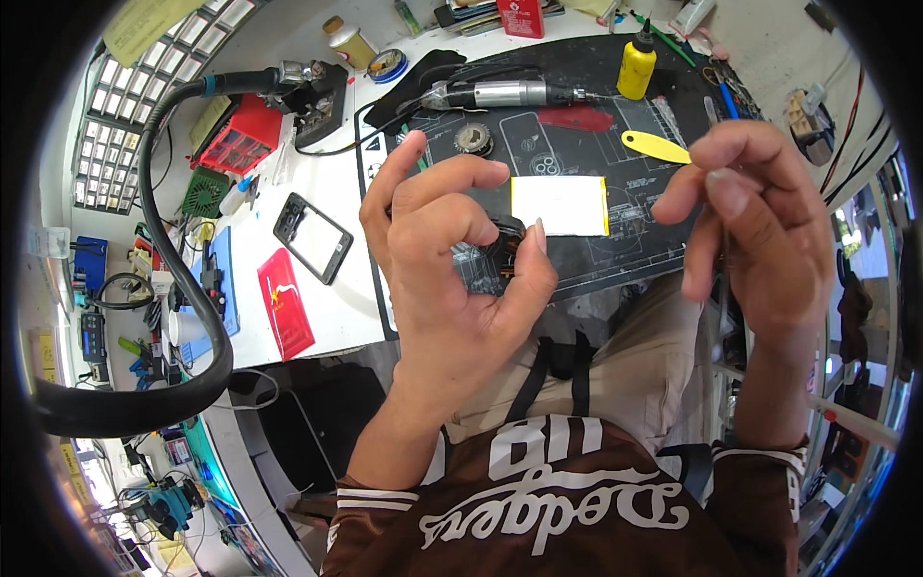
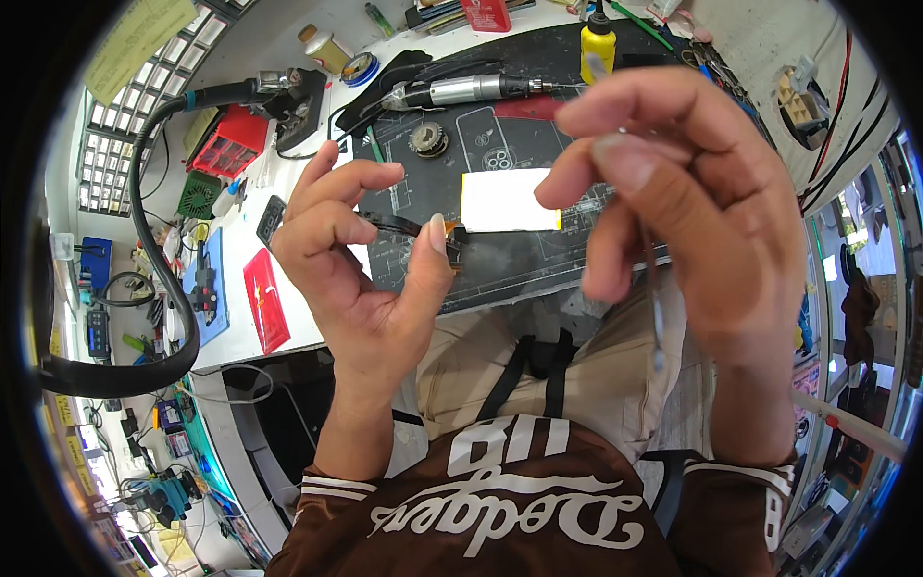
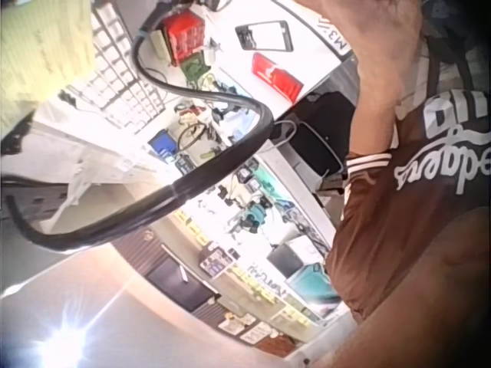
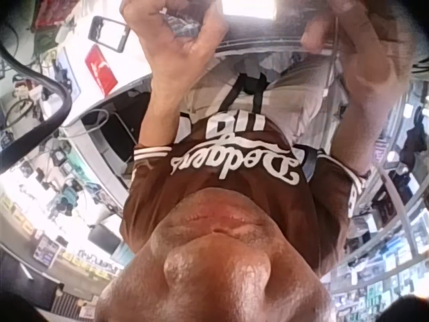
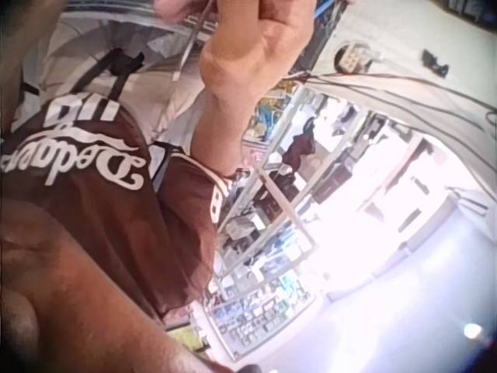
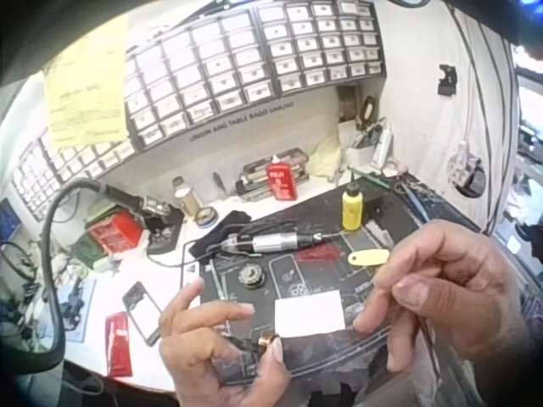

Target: The person disassembles a smartphone, removes the screen assembly, and uses a metal pick to separate the display from the frame. They then use a power screwdriver to remove screws from the back of the device.

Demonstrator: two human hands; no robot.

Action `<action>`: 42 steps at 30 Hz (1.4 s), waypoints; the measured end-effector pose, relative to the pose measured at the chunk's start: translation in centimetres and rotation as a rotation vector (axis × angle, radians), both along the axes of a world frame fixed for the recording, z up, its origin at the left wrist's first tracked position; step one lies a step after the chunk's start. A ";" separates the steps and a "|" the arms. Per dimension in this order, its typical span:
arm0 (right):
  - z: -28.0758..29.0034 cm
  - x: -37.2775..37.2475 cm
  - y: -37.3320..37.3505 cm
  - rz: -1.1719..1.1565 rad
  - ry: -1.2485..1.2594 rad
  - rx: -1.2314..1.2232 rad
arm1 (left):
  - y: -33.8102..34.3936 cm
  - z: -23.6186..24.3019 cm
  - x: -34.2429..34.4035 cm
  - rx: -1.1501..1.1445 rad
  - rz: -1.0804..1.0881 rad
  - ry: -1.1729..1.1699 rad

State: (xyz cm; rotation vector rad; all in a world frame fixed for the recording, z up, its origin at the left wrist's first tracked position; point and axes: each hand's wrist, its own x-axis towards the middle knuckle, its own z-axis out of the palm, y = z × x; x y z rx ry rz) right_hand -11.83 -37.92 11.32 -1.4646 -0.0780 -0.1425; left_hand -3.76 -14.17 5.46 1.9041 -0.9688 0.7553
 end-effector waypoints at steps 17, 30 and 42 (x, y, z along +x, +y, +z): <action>-3.6 -0.6 3.7 -0.059 -0.167 -0.220 | 0.1 0.6 -0.2 0.098 0.018 0.017; -3.8 0.2 4.9 -0.153 -0.482 -0.262 | -0.4 0.2 0.0 -0.016 0.016 0.006; -4.7 -0.2 7.2 -0.221 -0.490 -0.274 | 0.0 0.4 -0.5 0.065 0.021 0.001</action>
